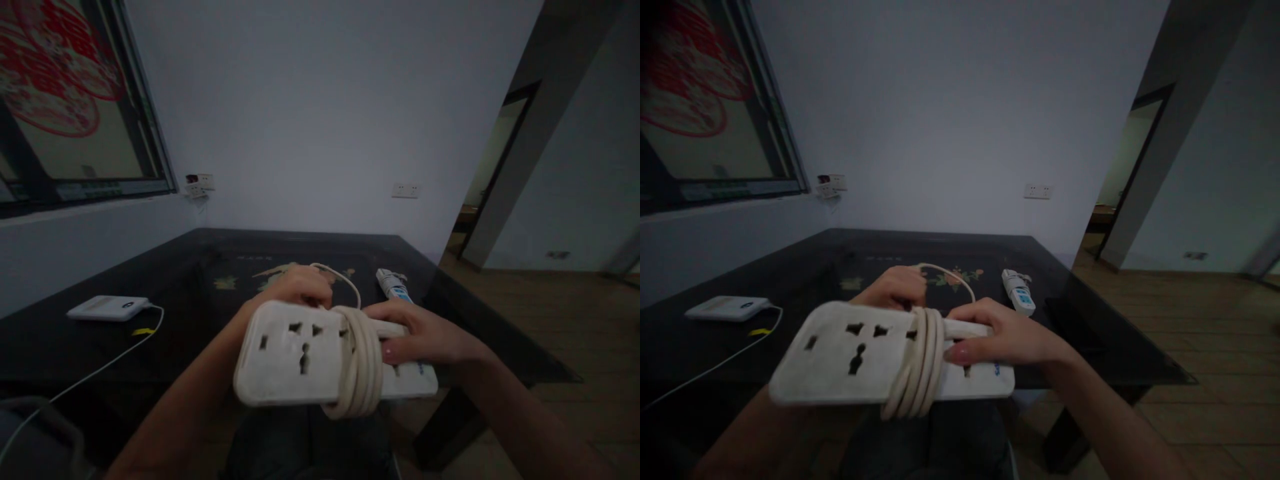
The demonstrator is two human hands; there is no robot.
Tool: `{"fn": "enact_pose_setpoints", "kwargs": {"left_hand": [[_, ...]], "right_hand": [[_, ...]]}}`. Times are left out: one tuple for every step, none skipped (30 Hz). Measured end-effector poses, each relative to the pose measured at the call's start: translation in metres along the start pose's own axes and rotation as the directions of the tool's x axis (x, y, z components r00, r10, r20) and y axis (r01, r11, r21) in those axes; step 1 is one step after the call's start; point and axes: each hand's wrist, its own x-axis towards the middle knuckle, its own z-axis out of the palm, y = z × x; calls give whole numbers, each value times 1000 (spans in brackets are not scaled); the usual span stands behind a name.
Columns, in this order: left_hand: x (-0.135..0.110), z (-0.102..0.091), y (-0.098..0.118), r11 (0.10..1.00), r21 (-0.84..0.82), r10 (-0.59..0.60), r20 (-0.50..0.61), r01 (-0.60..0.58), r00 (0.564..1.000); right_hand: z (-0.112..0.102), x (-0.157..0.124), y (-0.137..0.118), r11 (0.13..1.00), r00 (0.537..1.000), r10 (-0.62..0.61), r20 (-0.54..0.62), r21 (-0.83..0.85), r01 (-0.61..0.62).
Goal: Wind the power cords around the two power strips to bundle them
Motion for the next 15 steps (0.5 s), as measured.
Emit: {"fn": "enact_pose_setpoints", "kwargs": {"left_hand": [[5, -5, 1, 997, 12, 75, 119, -77, 990], [11, -8, 2, 988, 27, 140, 230, -150, 963], [17, -11, 2, 977, 50, 180, 316, -206, 931], [23, -12, 3, 969, 88, 186, 364, -233, 913], [28, -12, 3, 962, 134, 170, 383, -236, 908], [32, -12, 4, 955, 182, 145, 398, -233, 906], [36, -11, 4, 946, 227, 122, 413, -232, 903], [39, -9, 4, 935, 264, 107, 426, -236, 898], [42, -8, 5, 924, 294, 98, 438, -245, 894], [44, -7, 4, 912, 318, 95, 447, -257, 890], [46, -6, 4, 902, 335, 98, 455, -272, 885], [47, -5, 4, 893, 345, 105, 462, -288, 880], [49, -4, 4, 886, 353, 112, 467, -301, 877], [50, -3, 4, 879, 363, 112, 473, -309, 874], [50, -2, 4, 871, 380, 103, 478, -312, 872]], "right_hand": [[-1, -4, -8, 992, 1000, 10, 12, -123, -8], [-2, -7, -15, 968, 1000, 14, 14, -253, -10], [-1, -10, -21, 925, 1000, 9, 8, -379, -5], [1, -11, -26, 866, 1000, -5, 0, -499, 4], [3, -12, -30, 795, 1000, -19, -5, -607, 12], [5, -12, -32, 719, 1000, -27, -10, -695, 13], [8, -11, -32, 646, 999, -29, -21, -764, 3], [10, -9, -31, 576, 999, -26, -37, -817, -15], [12, -7, -28, 511, 998, -20, -56, -859, -38], [13, -5, -25, 451, 997, -13, -79, -890, -64], [14, -3, -22, 401, 995, -8, -103, -912, -91], [14, -2, -18, 360, 992, -7, -124, -926, -113], [14, 0, -14, 330, 990, -11, -141, -935, -130], [14, 2, -11, 310, 988, -14, -155, -940, -143], [14, 4, -8, 294, 986, -14, -166, -943, -155]]}}
